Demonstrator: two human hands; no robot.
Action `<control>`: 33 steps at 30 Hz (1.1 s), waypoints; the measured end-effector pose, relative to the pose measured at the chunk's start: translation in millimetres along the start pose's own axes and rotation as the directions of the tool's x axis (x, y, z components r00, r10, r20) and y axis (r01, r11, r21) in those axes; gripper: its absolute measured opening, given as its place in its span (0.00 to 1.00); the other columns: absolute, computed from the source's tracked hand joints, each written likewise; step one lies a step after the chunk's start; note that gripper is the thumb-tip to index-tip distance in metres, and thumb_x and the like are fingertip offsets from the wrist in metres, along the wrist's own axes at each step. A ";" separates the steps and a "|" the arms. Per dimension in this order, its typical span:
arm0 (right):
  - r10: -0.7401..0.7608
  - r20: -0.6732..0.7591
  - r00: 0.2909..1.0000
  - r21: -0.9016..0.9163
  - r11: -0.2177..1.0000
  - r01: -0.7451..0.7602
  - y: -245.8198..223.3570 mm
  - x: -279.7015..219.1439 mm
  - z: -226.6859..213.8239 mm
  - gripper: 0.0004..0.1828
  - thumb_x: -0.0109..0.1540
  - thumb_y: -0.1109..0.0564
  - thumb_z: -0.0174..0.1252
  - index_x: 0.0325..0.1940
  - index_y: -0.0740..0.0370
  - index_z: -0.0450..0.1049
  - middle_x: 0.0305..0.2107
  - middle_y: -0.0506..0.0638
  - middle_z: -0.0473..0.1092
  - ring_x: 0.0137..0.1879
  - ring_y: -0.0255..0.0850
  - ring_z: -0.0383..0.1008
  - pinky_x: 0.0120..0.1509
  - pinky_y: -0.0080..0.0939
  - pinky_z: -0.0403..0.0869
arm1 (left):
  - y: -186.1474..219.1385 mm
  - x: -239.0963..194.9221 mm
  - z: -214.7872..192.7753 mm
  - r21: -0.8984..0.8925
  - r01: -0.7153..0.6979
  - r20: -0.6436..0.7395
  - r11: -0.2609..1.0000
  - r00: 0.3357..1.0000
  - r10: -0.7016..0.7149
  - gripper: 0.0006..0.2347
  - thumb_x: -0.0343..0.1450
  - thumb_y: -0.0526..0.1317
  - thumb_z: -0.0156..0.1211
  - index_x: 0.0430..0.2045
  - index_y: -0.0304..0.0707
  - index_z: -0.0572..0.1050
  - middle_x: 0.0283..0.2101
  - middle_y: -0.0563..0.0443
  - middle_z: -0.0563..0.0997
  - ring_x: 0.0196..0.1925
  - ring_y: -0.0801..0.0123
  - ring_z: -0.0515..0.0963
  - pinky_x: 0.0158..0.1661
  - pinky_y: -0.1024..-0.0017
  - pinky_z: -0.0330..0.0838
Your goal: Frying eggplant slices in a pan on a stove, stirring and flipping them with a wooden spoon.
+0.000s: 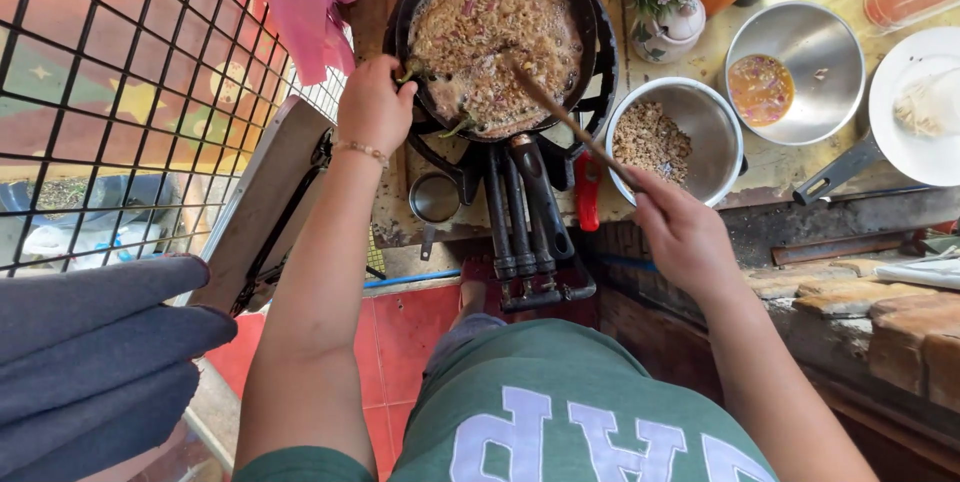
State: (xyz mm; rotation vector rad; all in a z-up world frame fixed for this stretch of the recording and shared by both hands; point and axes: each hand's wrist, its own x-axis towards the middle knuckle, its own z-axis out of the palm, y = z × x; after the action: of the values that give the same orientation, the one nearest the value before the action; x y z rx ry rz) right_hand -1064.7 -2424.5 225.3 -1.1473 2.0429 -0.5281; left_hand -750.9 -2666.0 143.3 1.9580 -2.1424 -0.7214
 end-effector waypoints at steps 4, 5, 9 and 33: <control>-0.276 0.090 0.957 -0.324 0.901 0.290 -28.7 19.4 25.7 0.24 0.69 0.47 0.47 0.70 0.42 0.70 0.47 0.52 0.72 0.49 0.55 0.74 0.45 0.56 0.70 | -14.4 19.9 13.8 0.067 -0.235 -0.077 0.970 0.968 0.240 0.04 0.75 0.35 0.59 0.38 0.33 0.77 0.39 0.42 0.78 0.43 0.53 0.77 0.43 0.58 0.77; -0.367 0.105 0.924 -0.411 0.831 0.376 -33.1 24.1 33.2 0.23 0.70 0.46 0.47 0.69 0.42 0.71 0.34 0.52 0.72 0.38 0.59 0.75 0.33 0.60 0.69 | -18.0 25.3 17.6 0.067 -0.285 -0.119 0.956 0.949 0.291 0.05 0.75 0.32 0.57 0.29 0.35 0.78 0.32 0.46 0.77 0.36 0.58 0.77 0.37 0.62 0.77; -0.483 0.112 0.868 -0.498 0.729 0.470 -54.7 36.9 57.4 0.22 0.70 0.48 0.47 0.68 0.46 0.72 0.33 0.51 0.71 0.28 0.57 0.75 0.22 0.60 0.70 | -14.1 33.9 10.9 0.045 -0.290 -0.132 0.956 0.947 0.294 0.07 0.75 0.31 0.55 0.26 0.37 0.77 0.32 0.48 0.78 0.36 0.60 0.78 0.38 0.62 0.78; -0.090 0.329 0.940 -0.698 0.648 0.307 -124.1 52.2 97.4 0.37 0.66 0.60 0.34 0.83 0.55 0.47 0.46 0.64 0.69 0.36 0.63 0.78 0.34 0.58 0.74 | 7.2 49.1 -4.8 -0.029 -0.414 -0.270 0.910 0.880 0.392 0.05 0.73 0.33 0.61 0.25 0.39 0.76 0.31 0.50 0.80 0.32 0.62 0.80 0.28 0.64 0.77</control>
State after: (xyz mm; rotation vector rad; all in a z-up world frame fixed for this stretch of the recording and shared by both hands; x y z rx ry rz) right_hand -939.7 -2533.9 221.6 -1.8215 1.9214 0.4316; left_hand -762.0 -2714.5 140.5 1.3979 -2.2054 -0.4446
